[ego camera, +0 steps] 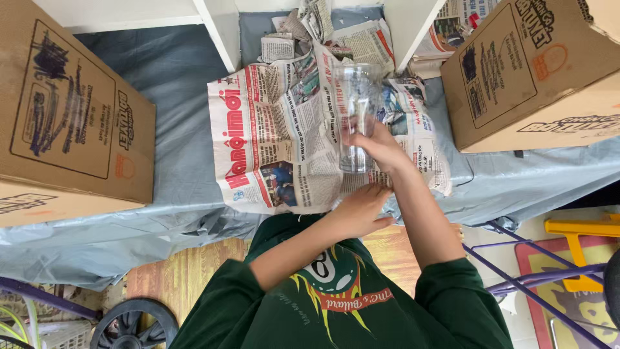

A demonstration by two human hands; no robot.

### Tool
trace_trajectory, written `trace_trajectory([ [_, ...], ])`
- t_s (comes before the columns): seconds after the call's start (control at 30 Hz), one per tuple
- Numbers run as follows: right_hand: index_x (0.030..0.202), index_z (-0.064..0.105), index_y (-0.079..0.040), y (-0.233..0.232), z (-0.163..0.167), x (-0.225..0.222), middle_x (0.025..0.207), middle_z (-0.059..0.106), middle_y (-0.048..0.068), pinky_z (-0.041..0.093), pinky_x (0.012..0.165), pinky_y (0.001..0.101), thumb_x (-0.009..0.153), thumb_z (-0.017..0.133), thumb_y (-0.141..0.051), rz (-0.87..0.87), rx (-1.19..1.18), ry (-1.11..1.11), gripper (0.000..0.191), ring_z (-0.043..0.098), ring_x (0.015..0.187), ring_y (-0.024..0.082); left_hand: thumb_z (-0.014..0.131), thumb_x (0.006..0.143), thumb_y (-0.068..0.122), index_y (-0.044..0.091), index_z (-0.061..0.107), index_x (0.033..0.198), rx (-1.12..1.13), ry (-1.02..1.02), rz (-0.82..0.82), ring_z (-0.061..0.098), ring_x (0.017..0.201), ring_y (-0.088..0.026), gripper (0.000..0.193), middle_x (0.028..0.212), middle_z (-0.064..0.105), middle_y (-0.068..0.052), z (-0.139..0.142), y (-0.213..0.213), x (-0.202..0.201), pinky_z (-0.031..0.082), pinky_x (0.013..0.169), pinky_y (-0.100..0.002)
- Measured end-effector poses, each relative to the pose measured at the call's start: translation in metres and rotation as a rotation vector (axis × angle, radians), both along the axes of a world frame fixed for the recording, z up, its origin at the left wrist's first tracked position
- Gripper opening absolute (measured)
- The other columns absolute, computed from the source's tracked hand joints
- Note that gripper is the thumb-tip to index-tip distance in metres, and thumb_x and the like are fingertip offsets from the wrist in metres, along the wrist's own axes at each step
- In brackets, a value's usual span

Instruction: The person crumples sheets of newspaper and places them into a cardboard box, then folds the box flaps closed and seals the top seam with clear packing tape, cutting the tape with scissors and pressing it down. They move a pink plate aside on the covered table while working.

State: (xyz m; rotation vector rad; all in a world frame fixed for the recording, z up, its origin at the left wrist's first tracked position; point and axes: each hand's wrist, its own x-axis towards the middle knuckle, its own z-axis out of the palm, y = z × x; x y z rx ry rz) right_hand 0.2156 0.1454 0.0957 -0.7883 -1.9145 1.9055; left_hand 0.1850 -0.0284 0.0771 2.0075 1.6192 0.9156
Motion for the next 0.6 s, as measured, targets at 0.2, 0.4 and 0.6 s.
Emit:
trace_trajectory([
  [0.2,0.121,0.060,0.008,0.024,-0.019,-0.032,0.104,0.071,0.012,0.056,0.083,0.0317,0.072,0.085,-0.029,-0.024,0.218,-0.220,0.066,0.069,0.093,0.019,0.079,0.087,0.027,-0.002,0.048,0.143,0.255,-0.027,0.897,0.050,0.128,-0.043,0.071,0.140,0.054,-0.025,0.006,-0.071,-0.161,0.040,0.106,-0.053],
  [0.4,0.130,0.036,0.007,0.006,-0.018,-0.063,0.096,0.070,0.021,0.055,0.066,0.0338,0.062,0.086,-0.037,-0.095,0.080,-0.327,0.096,0.068,0.076,0.022,0.083,0.085,0.033,-0.008,0.048,0.132,-0.060,-0.463,1.072,0.068,0.106,-0.029,0.072,0.116,0.068,-0.025,-0.050,-0.081,-0.274,0.054,0.094,-0.041],
  [0.6,0.125,0.054,0.012,-0.005,-0.031,-0.087,0.109,0.066,0.022,0.056,0.072,0.0356,0.063,0.087,-0.056,-0.066,0.277,-0.381,0.097,0.069,0.085,0.024,0.069,0.096,0.019,-0.001,0.065,0.113,0.071,-0.959,0.749,0.068,0.081,-0.006,0.026,0.098,0.075,-0.003,-0.025,-0.108,-0.287,0.053,0.072,-0.024],
])
